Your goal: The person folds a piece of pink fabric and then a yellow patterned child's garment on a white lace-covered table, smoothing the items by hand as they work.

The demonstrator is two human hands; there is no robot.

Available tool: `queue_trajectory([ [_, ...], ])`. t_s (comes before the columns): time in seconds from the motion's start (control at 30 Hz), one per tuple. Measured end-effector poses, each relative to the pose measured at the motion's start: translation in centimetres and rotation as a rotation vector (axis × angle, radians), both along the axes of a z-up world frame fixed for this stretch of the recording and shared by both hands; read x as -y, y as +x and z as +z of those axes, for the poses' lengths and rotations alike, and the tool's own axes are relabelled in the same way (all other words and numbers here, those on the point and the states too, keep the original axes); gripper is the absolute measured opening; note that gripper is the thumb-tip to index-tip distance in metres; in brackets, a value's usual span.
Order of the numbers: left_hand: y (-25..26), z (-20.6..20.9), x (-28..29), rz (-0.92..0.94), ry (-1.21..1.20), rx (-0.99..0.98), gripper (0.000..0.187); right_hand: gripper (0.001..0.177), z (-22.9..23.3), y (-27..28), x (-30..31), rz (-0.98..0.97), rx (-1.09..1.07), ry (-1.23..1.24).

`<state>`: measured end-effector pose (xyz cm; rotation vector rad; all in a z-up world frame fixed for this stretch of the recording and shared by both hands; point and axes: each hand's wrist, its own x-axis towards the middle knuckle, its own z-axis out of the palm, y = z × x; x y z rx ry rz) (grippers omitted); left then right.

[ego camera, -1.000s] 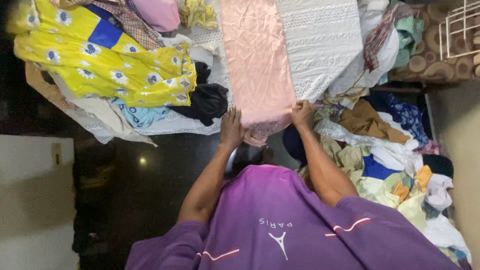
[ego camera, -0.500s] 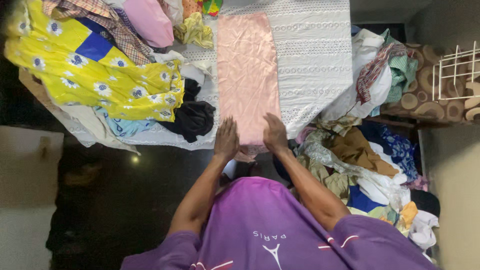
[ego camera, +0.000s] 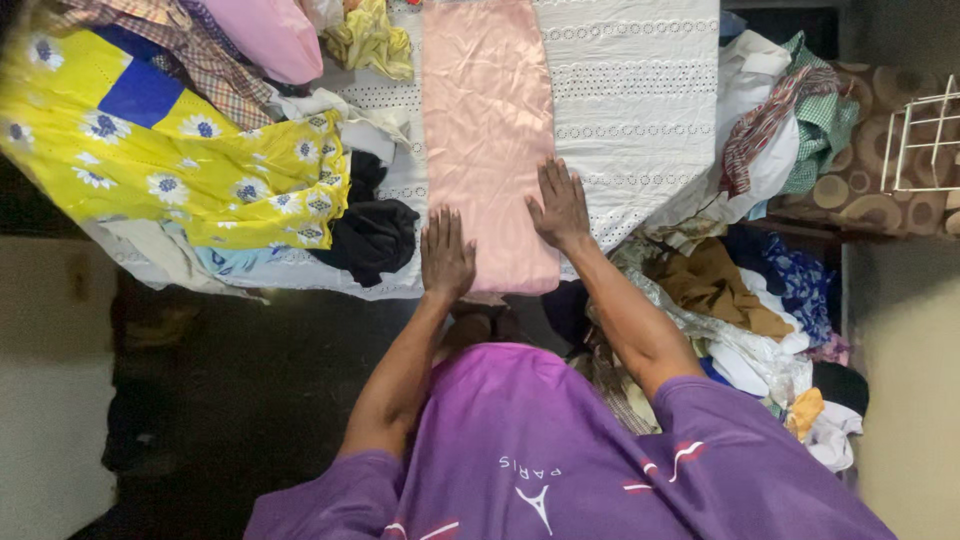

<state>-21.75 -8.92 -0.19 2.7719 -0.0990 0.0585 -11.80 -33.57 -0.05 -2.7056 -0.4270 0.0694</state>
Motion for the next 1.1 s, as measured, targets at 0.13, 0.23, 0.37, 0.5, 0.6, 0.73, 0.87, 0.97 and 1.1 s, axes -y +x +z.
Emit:
queue_trajectory([
  [0.13,1.3,0.3,-0.4,-0.032,-0.014,0.054,0.073,0.072,1.0,0.8,-0.4,-0.021,0.014,-0.074],
  [0.23,3.0,0.1,-1.0,-0.167,0.027,0.072,0.068,0.068,1.5,0.2,-1.6,0.085,0.032,-0.055],
  [0.37,6.5,-0.4,-1.1,-0.288,0.019,0.072,0.065,0.061,1.6,0.3,-3.0,0.233,0.038,0.034],
  [0.5,10.2,0.2,-0.9,-0.293,-0.005,0.046,0.066,0.060,1.5,3.6,-3.8,0.180,-0.022,0.029],
  [0.6,13.4,0.7,-0.7,-0.249,-0.027,0.018,0.066,0.060,1.0,7.1,-3.5,0.158,-0.007,0.061],
  [0.73,18.4,0.7,-0.7,-0.181,0.014,-0.049,0.067,0.060,0.3,13.2,-3.0,0.149,0.046,0.043],
  [0.87,23.8,-0.2,-0.6,-0.143,-0.016,-0.059,0.069,0.062,-0.2,18.8,-2.6,0.142,-0.002,0.039],
  [0.97,27.3,-0.4,-0.9,-0.119,0.052,-0.045,0.069,0.061,0.1,22.5,-2.3,0.180,0.057,-0.004],
  [1.1,31.7,-0.2,-1.1,-0.063,0.016,-0.067,0.070,0.060,0.8,26.5,-2.1,0.155,-0.017,-0.009],
])
